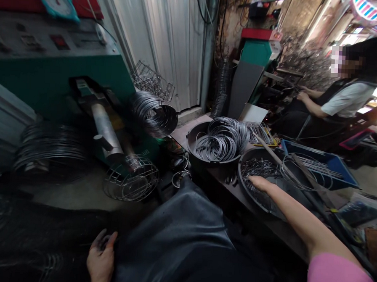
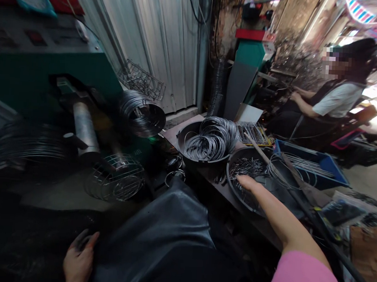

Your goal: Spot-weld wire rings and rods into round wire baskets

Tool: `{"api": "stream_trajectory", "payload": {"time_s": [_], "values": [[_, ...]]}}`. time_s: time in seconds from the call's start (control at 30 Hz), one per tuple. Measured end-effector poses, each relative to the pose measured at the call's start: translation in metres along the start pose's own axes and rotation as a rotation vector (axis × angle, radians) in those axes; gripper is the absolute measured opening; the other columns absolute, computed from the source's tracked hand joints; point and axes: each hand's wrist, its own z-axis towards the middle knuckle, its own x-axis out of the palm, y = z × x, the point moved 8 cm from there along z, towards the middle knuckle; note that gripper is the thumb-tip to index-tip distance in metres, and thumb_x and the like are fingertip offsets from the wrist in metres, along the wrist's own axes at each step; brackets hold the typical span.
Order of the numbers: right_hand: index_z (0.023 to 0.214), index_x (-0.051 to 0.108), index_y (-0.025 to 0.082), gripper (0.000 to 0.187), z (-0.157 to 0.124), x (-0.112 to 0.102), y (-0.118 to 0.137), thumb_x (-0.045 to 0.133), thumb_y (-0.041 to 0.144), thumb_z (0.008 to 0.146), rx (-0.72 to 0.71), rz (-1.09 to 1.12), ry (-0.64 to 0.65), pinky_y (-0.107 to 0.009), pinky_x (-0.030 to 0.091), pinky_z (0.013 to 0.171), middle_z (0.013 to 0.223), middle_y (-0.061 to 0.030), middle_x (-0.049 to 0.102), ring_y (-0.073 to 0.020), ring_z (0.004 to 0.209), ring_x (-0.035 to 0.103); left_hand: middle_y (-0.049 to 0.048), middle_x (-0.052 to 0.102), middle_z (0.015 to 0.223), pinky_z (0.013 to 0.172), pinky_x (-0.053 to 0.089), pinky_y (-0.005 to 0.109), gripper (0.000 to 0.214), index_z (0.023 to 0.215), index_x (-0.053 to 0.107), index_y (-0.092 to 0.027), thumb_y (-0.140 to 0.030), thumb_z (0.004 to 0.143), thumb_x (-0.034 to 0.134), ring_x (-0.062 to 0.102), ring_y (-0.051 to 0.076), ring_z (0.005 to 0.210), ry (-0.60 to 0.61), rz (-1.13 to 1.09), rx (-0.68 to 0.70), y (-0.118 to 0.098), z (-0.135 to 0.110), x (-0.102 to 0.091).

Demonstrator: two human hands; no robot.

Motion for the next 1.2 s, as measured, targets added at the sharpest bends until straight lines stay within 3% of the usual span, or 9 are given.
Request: {"api": "stream_trajectory", "payload": {"time_s": [0.27,0.33,0.5,0.67,0.8,0.9,0.97,1.1,1.2], "values": [[0.061,0.057,0.019,0.010,0.022,0.011,0.006,0.060,0.010,0.063,0.051,0.087,-0.041,-0.033,0.040,0.088,0.075,-0.0068,0.068,-0.0255,0.094,0.058,0.0030,0.058,0.078,0.084,0.043,0.036,0.068,0.116,0.054,-0.011,-0.041,0.056,0.064,0.057,0.020,0.080,-0.007,-0.002,-0.015,-0.009,-0.007,-0.001],[0.068,0.058,0.019,0.003,0.018,0.004,-0.001,0.058,0.020,0.071,0.073,0.178,-0.100,-0.032,0.043,0.085,0.076,-0.0062,0.067,-0.0240,0.092,0.058,0.0026,0.058,0.078,0.085,0.043,0.036,0.068,0.116,0.054,-0.011,-0.041,0.056,0.064,0.057,0.019,0.079,-0.005,-0.002,-0.016,-0.008,-0.007,-0.001],[0.084,0.054,0.019,0.023,-0.003,-0.001,-0.017,0.038,0.035,0.087,0.172,0.502,-0.265,-0.032,0.050,0.070,0.077,-0.0082,0.066,-0.0214,0.082,0.062,0.0029,0.057,0.079,0.086,0.042,0.037,0.071,0.115,0.055,-0.010,-0.043,0.054,0.065,0.057,0.020,0.081,0.001,0.011,-0.020,-0.009,-0.006,0.002],[0.072,0.050,0.020,0.012,-0.021,0.025,-0.016,0.048,0.026,0.082,0.229,0.786,-0.310,-0.035,0.052,0.061,0.065,-0.0084,0.064,-0.0225,0.069,0.063,0.0035,0.057,0.077,0.081,0.043,0.038,0.072,0.115,0.055,-0.009,-0.045,0.053,0.064,0.056,0.020,0.077,0.005,0.021,0.011,-0.010,-0.005,0.002],[0.070,0.049,0.021,0.010,-0.030,0.019,-0.005,0.052,0.025,0.079,0.168,0.971,-0.381,-0.035,0.053,0.064,0.066,-0.0064,0.064,-0.0226,0.074,0.064,0.0038,0.057,0.078,0.081,0.043,0.037,0.075,0.117,0.054,-0.008,-0.049,0.054,0.063,0.056,0.020,0.077,0.003,0.007,0.039,-0.002,-0.001,0.000],[0.077,0.051,0.022,0.005,-0.035,0.008,0.017,0.054,0.027,0.077,0.075,1.076,-0.417,-0.034,0.054,0.070,0.073,-0.0028,0.065,-0.0199,0.079,0.064,0.0035,0.058,0.077,0.080,0.044,0.037,0.078,0.116,0.054,-0.009,-0.053,0.053,0.063,0.056,0.020,0.078,0.001,-0.014,0.060,0.006,0.006,0.001],[0.083,0.053,0.023,0.014,-0.031,0.015,0.045,0.061,0.029,0.072,-0.015,1.171,-0.369,-0.034,0.053,0.072,0.076,-0.0003,0.065,-0.0183,0.079,0.063,0.0030,0.058,0.076,0.078,0.044,0.036,0.078,0.116,0.054,-0.010,-0.054,0.052,0.063,0.056,0.021,0.077,0.001,-0.018,0.071,0.009,0.011,0.004],[0.085,0.055,0.022,0.028,-0.014,0.069,0.128,0.069,0.035,0.065,-0.220,1.283,-0.096,-0.035,0.050,0.077,0.073,0.0013,0.063,-0.0167,0.074,0.062,0.0021,0.059,0.075,0.076,0.044,0.034,0.076,0.115,0.054,-0.011,-0.056,0.054,0.062,0.056,0.019,0.074,-0.001,-0.056,0.091,0.014,0.016,0.010],[0.085,0.054,0.022,0.028,-0.005,0.117,0.177,0.063,0.044,0.070,-0.374,1.072,-0.015,-0.034,0.046,0.081,0.073,0.0006,0.062,-0.0160,0.075,0.060,0.0014,0.059,0.075,0.073,0.044,0.031,0.071,0.113,0.055,-0.012,-0.054,0.056,0.063,0.056,0.017,0.072,-0.020,-0.084,0.110,0.019,0.017,0.009]]}}
